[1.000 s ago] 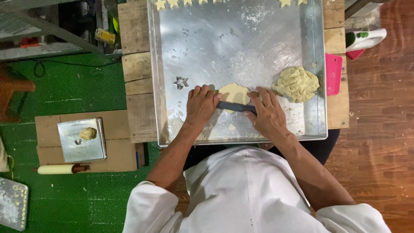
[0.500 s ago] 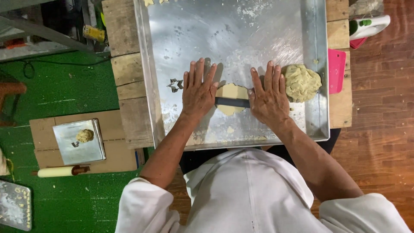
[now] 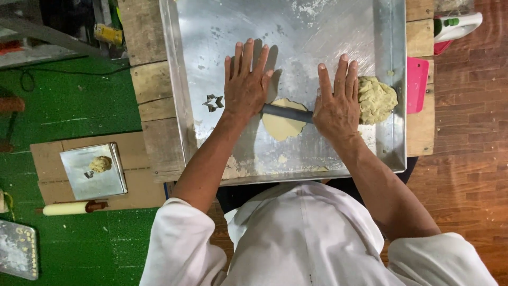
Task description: Cutting star-shaped pieces from dough using a cutter and arranging them on a tray, followed by flattening dough with a bench scraper.
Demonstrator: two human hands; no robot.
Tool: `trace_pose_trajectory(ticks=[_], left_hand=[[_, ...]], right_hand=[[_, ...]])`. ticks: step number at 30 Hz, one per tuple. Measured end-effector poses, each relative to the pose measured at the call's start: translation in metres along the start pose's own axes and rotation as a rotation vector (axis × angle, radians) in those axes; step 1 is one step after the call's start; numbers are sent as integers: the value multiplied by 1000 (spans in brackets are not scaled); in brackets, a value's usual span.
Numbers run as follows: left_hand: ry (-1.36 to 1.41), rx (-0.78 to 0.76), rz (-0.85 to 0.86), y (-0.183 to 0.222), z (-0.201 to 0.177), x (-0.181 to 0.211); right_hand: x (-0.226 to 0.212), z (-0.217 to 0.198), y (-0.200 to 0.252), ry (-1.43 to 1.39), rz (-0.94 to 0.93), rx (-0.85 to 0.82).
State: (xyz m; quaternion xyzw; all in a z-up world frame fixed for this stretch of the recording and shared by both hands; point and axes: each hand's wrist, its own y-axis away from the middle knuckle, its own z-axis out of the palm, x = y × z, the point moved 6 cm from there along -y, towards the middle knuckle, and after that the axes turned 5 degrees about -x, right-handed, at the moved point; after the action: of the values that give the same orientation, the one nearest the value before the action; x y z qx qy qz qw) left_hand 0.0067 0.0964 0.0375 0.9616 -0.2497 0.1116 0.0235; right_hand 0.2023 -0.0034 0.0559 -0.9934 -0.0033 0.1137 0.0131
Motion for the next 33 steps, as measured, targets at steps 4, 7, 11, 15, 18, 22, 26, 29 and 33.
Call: trace_pose_trajectory(ticks=[4,7,11,15,18,22,26,29,33], left_hand=[[3,108,-9,-17,-5,1],[25,58,-34,-35,-6,-1],[34,218,3,-51,2,-4],[48,134,-14,-44,2,-1],[52,-47,-71,-21,0,-1],[67,-8,-72,17,25,-13],[84,-30,-104,46,32,-12],[25,28,-79,63,25,-5],[84,-111,-152,77,30,-3]], right_hand=[[4,-4,-9,12,-99,163],[9,-2,-17,36,-71,132],[11,-5,-22,-3,-77,166],[4,-10,-22,15,-64,83],[-8,-17,-17,23,-51,-12],[-14,-4,5,96,-100,36],[-24,-4,20,160,-112,34],[-36,-13,28,212,-141,57],[-39,-12,35,56,34,-301]])
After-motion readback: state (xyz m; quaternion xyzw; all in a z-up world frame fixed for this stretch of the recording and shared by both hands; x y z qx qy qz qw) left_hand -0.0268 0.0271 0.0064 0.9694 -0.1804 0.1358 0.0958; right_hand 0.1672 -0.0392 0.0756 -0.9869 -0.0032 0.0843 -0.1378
